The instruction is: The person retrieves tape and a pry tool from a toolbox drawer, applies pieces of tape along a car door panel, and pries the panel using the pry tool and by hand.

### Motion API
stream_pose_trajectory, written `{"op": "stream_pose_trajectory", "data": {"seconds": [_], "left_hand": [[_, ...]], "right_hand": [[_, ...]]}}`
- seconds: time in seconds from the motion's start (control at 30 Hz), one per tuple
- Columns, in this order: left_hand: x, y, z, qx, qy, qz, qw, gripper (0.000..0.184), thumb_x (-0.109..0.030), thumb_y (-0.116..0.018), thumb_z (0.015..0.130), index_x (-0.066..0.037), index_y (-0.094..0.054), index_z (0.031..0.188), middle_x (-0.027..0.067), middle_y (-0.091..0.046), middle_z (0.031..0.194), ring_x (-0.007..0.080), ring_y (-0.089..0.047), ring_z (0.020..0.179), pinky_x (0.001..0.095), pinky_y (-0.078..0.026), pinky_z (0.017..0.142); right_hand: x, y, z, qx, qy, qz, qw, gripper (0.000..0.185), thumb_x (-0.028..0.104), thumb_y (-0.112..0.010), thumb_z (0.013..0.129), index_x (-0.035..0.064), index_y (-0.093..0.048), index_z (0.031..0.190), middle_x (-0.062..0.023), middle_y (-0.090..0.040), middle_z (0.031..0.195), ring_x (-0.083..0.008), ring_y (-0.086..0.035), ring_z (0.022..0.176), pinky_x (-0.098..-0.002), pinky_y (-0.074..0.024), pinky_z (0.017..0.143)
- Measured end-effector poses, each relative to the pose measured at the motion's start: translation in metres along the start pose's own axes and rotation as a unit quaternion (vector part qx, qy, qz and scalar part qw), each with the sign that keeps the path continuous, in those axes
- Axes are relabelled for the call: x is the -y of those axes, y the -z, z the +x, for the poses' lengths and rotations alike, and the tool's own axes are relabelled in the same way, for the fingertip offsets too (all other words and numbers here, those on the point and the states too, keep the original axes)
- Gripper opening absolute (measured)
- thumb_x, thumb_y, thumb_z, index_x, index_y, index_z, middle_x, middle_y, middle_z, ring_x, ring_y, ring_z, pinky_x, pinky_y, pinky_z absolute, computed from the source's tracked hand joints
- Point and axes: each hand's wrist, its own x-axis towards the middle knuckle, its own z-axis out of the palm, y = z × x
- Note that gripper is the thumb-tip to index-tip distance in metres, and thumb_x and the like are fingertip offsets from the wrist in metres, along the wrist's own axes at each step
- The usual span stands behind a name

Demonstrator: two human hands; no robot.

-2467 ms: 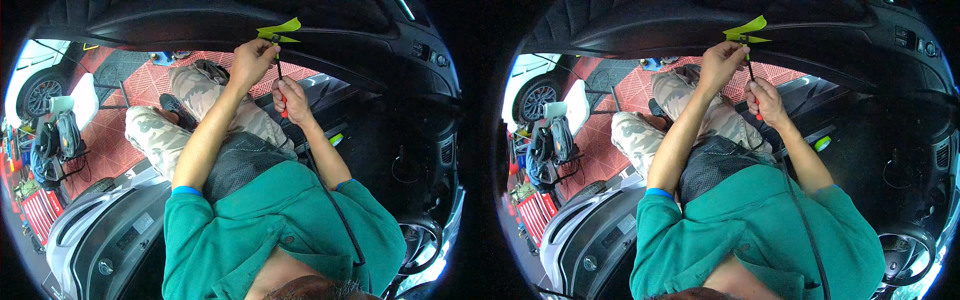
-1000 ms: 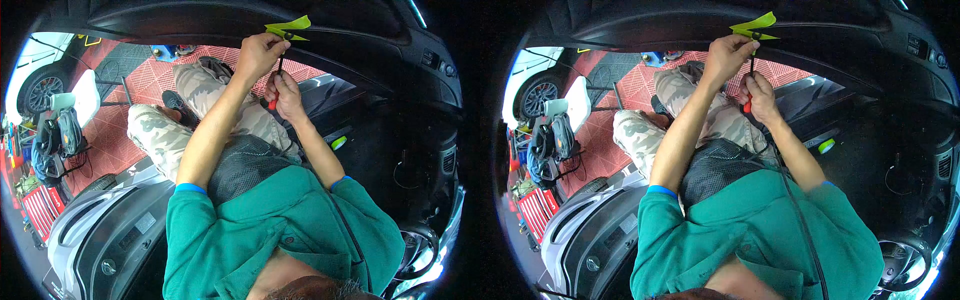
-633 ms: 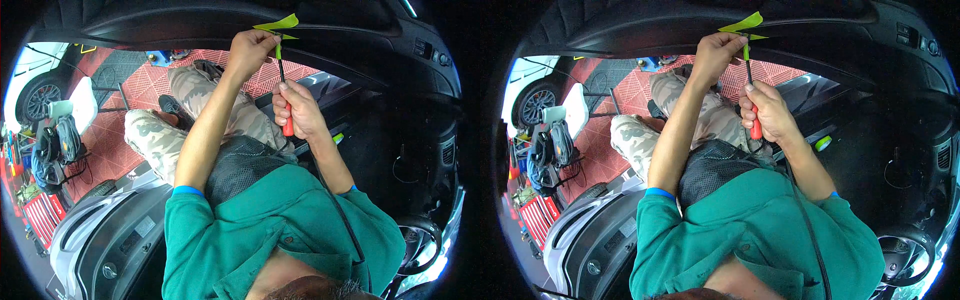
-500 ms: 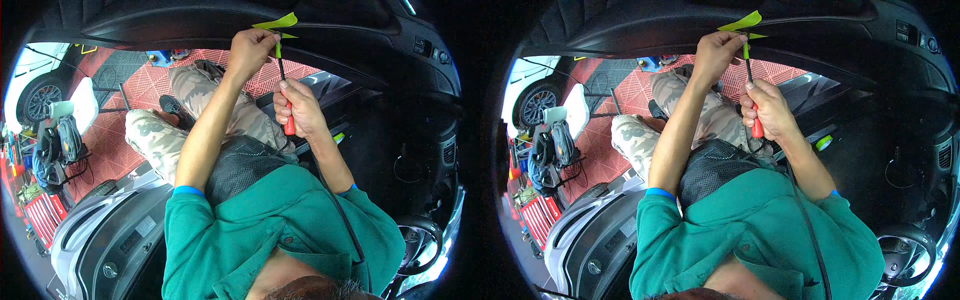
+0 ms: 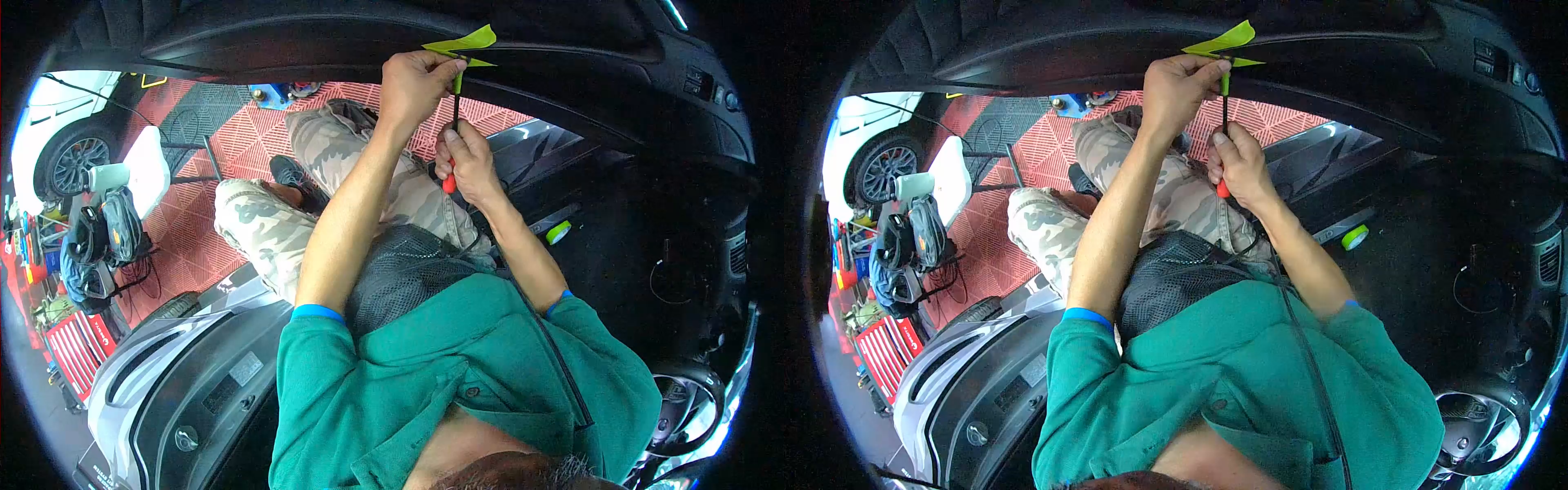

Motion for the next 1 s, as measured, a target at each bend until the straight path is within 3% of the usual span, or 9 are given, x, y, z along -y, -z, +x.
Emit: {"op": "stream_pose_trajectory", "data": {"seconds": [0.13, 0.57, 0.67, 0.9, 1.0], "left_hand": [[0.006, 0.000, 0.002, -0.009, -0.015, 0.003, 1.000, 0.024, -0.023, -0.080, 0.090, 0.001, -0.080, 0.092, 0.0095, -0.073, 0.069, 0.0110, -0.067, 0.060, 0.0277, -0.053, 0.057], [0.006, -0.008, -0.005, -0.006, 0.007, -0.110, 0.994, 0.024, -0.019, -0.079, 0.092, 0.005, -0.077, 0.090, 0.0068, -0.072, 0.071, 0.0101, -0.064, 0.062, 0.0254, -0.051, 0.057], [0.002, -0.009, -0.007, -0.006, 0.018, -0.145, 0.989, 0.023, -0.017, -0.079, 0.092, 0.006, -0.076, 0.088, 0.0064, -0.071, 0.070, 0.0094, -0.063, 0.060, 0.0240, -0.050, 0.056], [-0.001, -0.016, -0.008, -0.012, 0.046, -0.179, 0.983, 0.022, -0.017, -0.079, 0.093, 0.004, -0.076, 0.087, 0.0057, -0.071, 0.073, 0.0096, -0.060, 0.061, 0.0243, -0.047, 0.056], [-0.002, -0.013, -0.007, -0.037, 0.016, -0.120, 0.992, 0.021, -0.015, -0.079, 0.091, 0.005, -0.076, 0.085, 0.0042, -0.068, 0.065, 0.0079, -0.058, 0.056, 0.0245, -0.046, 0.052]], "right_hand": [[-0.018, 0.007, 0.017, 0.008, 0.056, -0.023, 0.998, 0.018, 0.017, -0.047, 0.109, 0.0062, -0.048, 0.095, -0.0019, -0.047, 0.075, -0.0109, -0.045, 0.059, -0.0277, -0.0423, 0.053], [0.052, -0.014, -0.034, 0.011, -0.135, 0.099, 0.986, 0.020, 0.024, -0.050, 0.110, 0.0061, -0.054, 0.102, 0.0003, -0.046, 0.076, -0.0083, -0.044, 0.058, -0.0260, -0.0420, 0.051], [0.062, -0.019, -0.038, -0.024, -0.142, 0.049, 0.988, 0.020, 0.024, -0.050, 0.110, 0.0055, -0.054, 0.102, 0.0012, -0.045, 0.075, -0.0072, -0.043, 0.056, -0.0248, -0.0407, 0.048], [0.098, -0.026, -0.048, 0.005, -0.166, 0.145, 0.975, 0.019, 0.024, -0.051, 0.109, 0.0068, -0.054, 0.100, 0.0033, -0.045, 0.074, -0.0056, -0.043, 0.055, -0.0234, -0.0395, 0.046], [0.080, -0.039, -0.042, -0.017, -0.134, 0.141, 0.981, 0.019, 0.025, -0.052, 0.109, 0.0080, -0.055, 0.101, 0.0050, -0.045, 0.074, -0.0039, -0.041, 0.055, -0.0218, -0.0379, 0.045]]}}
